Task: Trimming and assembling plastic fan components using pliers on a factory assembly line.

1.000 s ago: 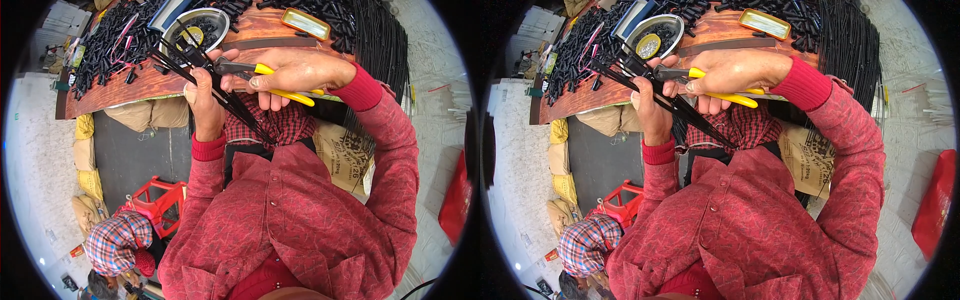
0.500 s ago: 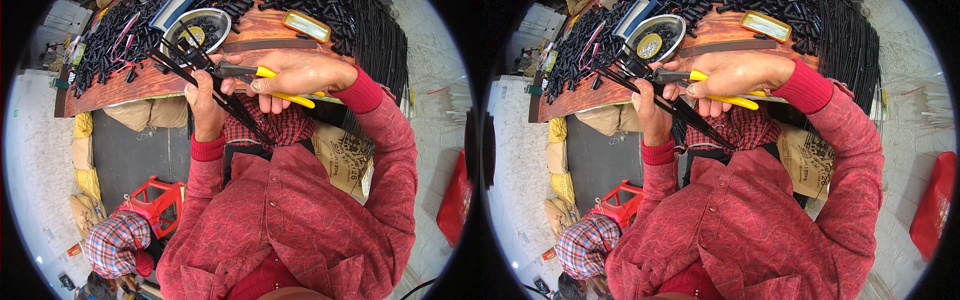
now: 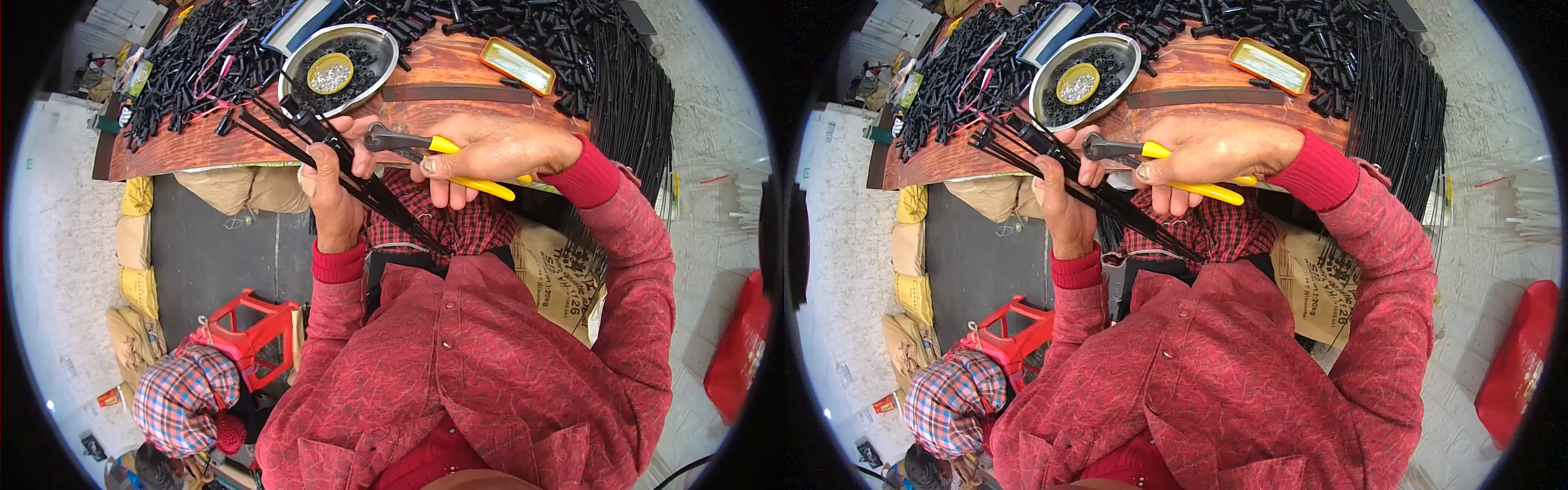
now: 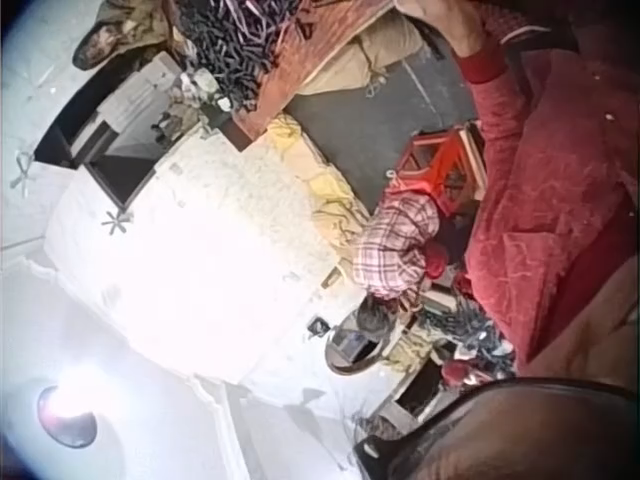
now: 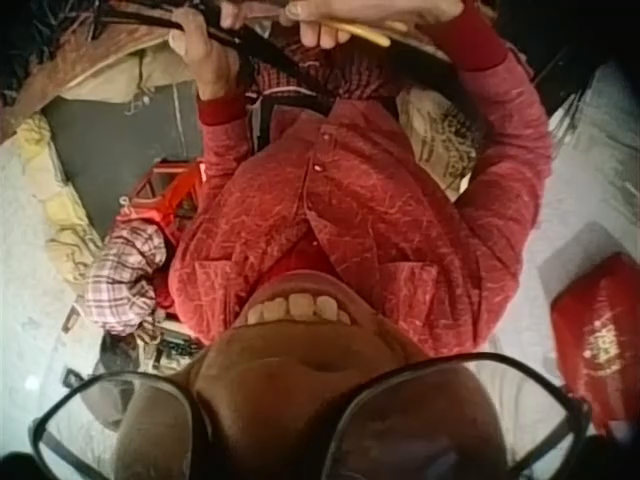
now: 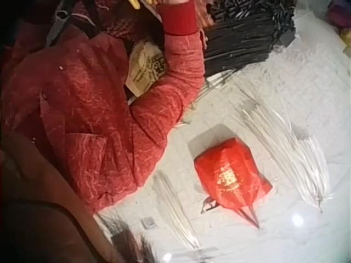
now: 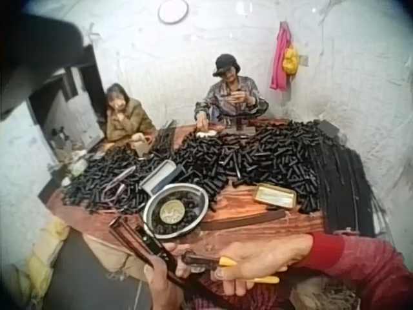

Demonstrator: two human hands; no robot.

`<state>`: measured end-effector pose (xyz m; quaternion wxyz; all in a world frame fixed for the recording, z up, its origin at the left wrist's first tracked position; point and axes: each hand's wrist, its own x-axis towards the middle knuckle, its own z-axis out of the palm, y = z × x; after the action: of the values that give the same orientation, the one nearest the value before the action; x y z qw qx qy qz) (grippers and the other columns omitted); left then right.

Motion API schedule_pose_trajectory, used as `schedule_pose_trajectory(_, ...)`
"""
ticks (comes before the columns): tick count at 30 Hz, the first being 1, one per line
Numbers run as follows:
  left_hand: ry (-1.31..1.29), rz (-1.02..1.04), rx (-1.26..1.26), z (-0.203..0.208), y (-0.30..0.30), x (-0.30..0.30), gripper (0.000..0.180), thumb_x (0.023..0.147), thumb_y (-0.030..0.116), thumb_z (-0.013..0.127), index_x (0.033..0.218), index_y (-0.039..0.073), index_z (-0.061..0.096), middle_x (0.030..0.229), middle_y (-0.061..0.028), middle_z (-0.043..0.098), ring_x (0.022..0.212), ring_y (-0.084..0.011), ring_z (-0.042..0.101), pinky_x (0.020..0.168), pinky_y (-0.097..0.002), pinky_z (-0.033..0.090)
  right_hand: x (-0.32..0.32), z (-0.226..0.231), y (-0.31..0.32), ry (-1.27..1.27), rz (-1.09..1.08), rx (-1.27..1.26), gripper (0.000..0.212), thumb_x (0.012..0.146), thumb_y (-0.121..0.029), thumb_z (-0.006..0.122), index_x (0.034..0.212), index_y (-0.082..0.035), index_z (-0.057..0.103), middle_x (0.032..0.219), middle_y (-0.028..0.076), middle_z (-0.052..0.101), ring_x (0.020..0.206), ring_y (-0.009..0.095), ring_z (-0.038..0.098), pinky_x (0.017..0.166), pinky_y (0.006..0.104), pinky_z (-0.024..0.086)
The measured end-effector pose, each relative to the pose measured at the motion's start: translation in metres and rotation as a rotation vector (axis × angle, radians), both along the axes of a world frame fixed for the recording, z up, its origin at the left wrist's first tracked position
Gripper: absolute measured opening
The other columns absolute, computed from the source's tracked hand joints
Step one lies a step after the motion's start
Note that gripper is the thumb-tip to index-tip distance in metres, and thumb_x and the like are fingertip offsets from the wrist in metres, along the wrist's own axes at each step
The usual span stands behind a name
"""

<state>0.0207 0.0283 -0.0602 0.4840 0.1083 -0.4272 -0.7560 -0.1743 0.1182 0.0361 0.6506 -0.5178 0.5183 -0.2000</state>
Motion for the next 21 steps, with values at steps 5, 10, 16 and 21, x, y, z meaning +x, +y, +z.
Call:
schedule_pose_trajectory(5, 0.003, 0.038, 0.016, -0.008, -0.009, 0.004, 0.046, 0.101, 0.041, 0.044, 0.120, 0.000, 0.051, 0.114, -0.0233, 0.062, 0.066, -0.0088, 0.045, 0.059, -0.0240, 0.038, -0.004, -0.005, -0.009, 0.063, -0.040, -0.025, 0.035, 0.100, -0.029, 0.047, 0.112, 0.002, 0.056, 0.084, 0.009, 0.067, 0.068, 0.013, 0.063, 0.062, 0.0260, 0.052)
schedule_pose_trajectory(10, 0.017, 0.050, 0.054, -0.015, -0.015, 0.011, 0.046, 0.101, 0.041, 0.044, 0.121, 0.000, 0.051, 0.113, -0.0225, 0.062, 0.065, -0.0084, 0.044, 0.059, -0.0237, 0.038, -0.013, -0.015, -0.042, 0.430, -0.037, -0.415, 0.028, 0.095, -0.025, 0.053, 0.104, 0.001, 0.062, 0.074, 0.010, 0.065, 0.064, 0.018, 0.063, 0.062, 0.0306, 0.052)
schedule_pose_trajectory(16, 0.029, 0.074, 0.114, -0.018, -0.015, 0.012, 0.047, 0.101, 0.041, 0.044, 0.121, -0.001, 0.050, 0.105, -0.0185, 0.063, 0.065, -0.0088, 0.044, 0.059, -0.0241, 0.038, -0.011, -0.039, -0.118, 1.075, -0.081, -0.897, 0.021, 0.076, -0.018, 0.064, 0.077, 0.003, 0.068, 0.072, 0.023, 0.065, 0.071, 0.037, 0.067, 0.063, 0.0451, 0.053)
schedule_pose_trajectory(21, 0.062, 0.091, 0.168, -0.022, -0.017, 0.014, 0.048, 0.100, 0.042, 0.045, 0.119, -0.002, 0.051, 0.098, -0.0160, 0.062, 0.065, -0.0096, 0.045, 0.059, -0.0245, 0.038, -0.001, -0.064, -0.171, 1.223, -0.121, -0.990, 0.017, 0.068, -0.015, 0.064, 0.074, 0.000, 0.069, 0.076, 0.021, 0.067, 0.073, 0.036, 0.068, 0.063, 0.0444, 0.054)
